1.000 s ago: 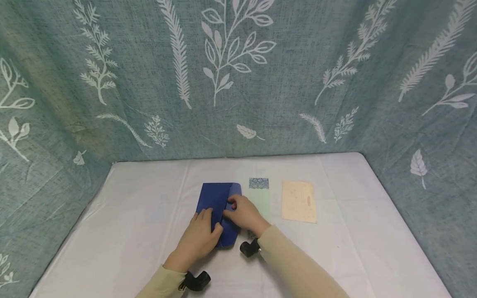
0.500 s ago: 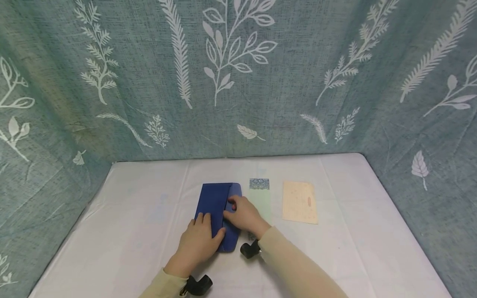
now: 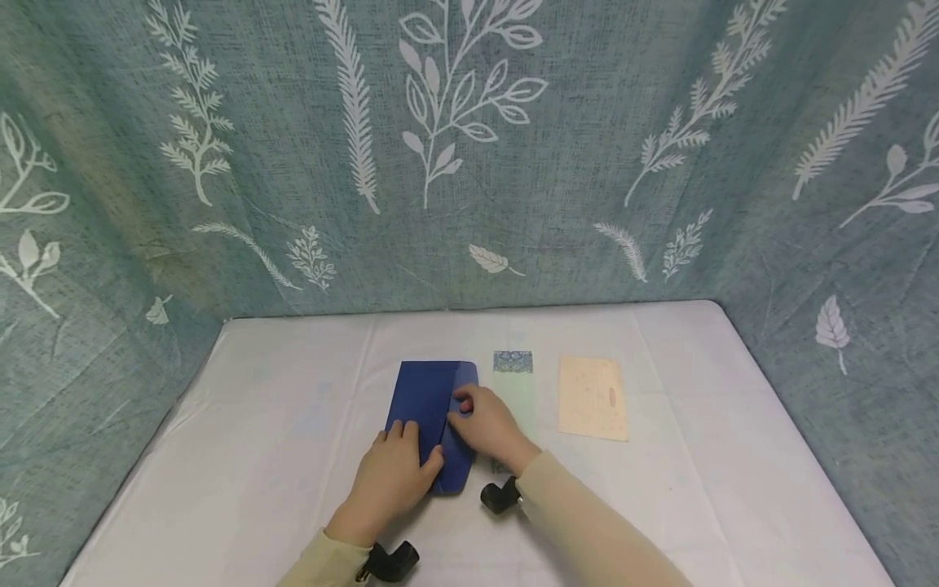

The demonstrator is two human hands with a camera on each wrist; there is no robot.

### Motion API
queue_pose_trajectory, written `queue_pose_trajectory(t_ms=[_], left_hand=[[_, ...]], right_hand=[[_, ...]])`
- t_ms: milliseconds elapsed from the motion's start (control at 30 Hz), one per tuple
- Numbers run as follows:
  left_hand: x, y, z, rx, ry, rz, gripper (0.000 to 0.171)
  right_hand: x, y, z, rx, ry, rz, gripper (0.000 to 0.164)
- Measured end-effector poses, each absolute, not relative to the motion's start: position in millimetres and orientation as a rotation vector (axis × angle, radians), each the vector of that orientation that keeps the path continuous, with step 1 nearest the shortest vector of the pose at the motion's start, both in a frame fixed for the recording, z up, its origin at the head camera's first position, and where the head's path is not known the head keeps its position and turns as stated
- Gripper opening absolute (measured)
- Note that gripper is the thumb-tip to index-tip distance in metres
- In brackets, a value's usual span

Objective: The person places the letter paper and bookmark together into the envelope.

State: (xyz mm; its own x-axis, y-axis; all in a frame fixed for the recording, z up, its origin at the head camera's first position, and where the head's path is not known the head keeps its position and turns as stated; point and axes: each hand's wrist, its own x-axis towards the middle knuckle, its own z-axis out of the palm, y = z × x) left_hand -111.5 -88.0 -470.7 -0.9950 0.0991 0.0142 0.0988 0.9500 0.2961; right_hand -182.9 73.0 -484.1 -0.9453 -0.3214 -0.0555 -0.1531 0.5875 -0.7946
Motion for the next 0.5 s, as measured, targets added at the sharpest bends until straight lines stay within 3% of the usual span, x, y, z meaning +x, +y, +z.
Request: queue_pose_trajectory(t_ms=[500], left_hand=[[-109,-87,-471,0.147,3.119,0.483,0.061]], right_hand=[[-180,111,-467,-0.418,2.608,-1.473,0.045]])
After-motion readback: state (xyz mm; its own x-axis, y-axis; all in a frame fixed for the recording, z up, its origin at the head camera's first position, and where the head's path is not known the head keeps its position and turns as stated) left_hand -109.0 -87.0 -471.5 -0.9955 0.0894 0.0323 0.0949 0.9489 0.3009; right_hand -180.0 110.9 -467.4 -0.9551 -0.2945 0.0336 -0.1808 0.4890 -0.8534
